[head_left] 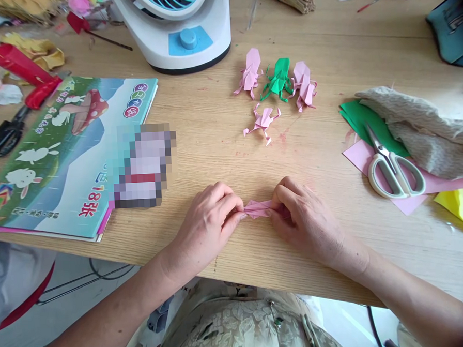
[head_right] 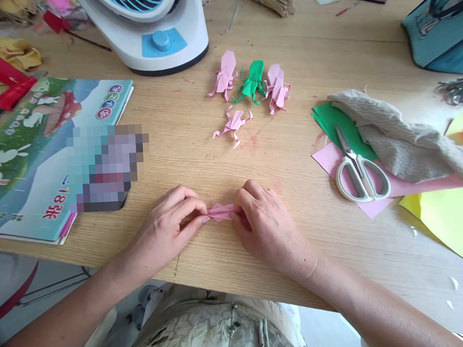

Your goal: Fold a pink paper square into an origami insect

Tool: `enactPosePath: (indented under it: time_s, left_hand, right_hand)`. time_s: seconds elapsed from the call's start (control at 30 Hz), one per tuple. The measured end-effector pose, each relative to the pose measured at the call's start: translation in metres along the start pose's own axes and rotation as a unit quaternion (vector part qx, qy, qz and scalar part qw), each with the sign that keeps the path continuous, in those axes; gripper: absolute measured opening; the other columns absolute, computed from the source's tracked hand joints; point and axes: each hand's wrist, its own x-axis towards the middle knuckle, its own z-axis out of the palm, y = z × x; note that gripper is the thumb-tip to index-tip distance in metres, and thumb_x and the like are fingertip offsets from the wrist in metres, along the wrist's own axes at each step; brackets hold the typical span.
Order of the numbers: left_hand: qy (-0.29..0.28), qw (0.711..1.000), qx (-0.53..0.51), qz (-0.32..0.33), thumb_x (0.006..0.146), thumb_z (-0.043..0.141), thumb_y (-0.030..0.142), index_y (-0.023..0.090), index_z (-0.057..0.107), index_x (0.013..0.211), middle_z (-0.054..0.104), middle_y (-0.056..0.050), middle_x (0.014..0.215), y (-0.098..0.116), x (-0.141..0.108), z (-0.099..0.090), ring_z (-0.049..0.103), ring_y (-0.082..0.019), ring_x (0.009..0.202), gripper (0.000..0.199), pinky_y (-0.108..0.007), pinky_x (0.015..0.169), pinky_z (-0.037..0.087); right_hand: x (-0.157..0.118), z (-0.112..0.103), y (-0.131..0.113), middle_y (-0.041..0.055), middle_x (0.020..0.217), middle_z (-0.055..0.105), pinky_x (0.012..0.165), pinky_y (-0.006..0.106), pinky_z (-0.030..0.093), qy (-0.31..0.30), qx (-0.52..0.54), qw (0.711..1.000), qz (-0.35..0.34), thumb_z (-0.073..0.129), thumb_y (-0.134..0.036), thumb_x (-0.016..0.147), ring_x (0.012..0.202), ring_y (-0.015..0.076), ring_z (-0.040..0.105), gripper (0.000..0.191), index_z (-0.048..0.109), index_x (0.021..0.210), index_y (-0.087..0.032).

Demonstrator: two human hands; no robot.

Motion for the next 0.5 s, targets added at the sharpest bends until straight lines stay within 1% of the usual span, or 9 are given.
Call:
enactPosePath:
  time_s: [0.17,0.37,0.5]
  left_hand:
    - [0.016,1.000,-0.006,-0.011,0.095,0.053,0.014,0.017,0.060,0.087,0.054,-0.003,0.093,0.0025,-0.0008,0.0019,0.054,-0.017,0.087,0.012,-0.033,0.079,0.044]
    - [0.019,0.999,-0.016,-0.042,0.092,0.054,0.010,0.017,0.059,0.084,0.052,-0.003,0.092,0.0063,-0.0018,0.0024,0.053,-0.016,0.085,0.012,-0.032,0.078,0.044]
    - [0.021,0.999,-0.014,-0.048,0.093,0.051,0.009,0.016,0.059,0.084,0.051,-0.004,0.092,0.0083,-0.0019,0.0040,0.053,-0.017,0.085,0.014,-0.033,0.077,0.045]
  right_hand:
    - [-0.0007,0.0005,0.0008,0.0024,0.085,0.051,0.067,0.031,0.036,-0.002,0.002,1.000,0.000,0.053,-0.013,0.087,0.075,0.0176,0.050,0.018,0.042,0.076,-0.022]
    - [-0.0006,0.0003,0.0005,0.0023,0.084,0.051,0.066,0.030,0.036,-0.002,-0.002,1.000,-0.002,0.053,-0.013,0.087,0.074,0.0170,0.049,0.017,0.043,0.076,-0.021]
    - [-0.0002,-0.0005,-0.0011,0.0027,0.084,0.052,0.066,0.030,0.036,-0.001,-0.003,1.000,0.002,0.053,-0.012,0.087,0.074,0.0171,0.050,0.018,0.042,0.076,-0.021]
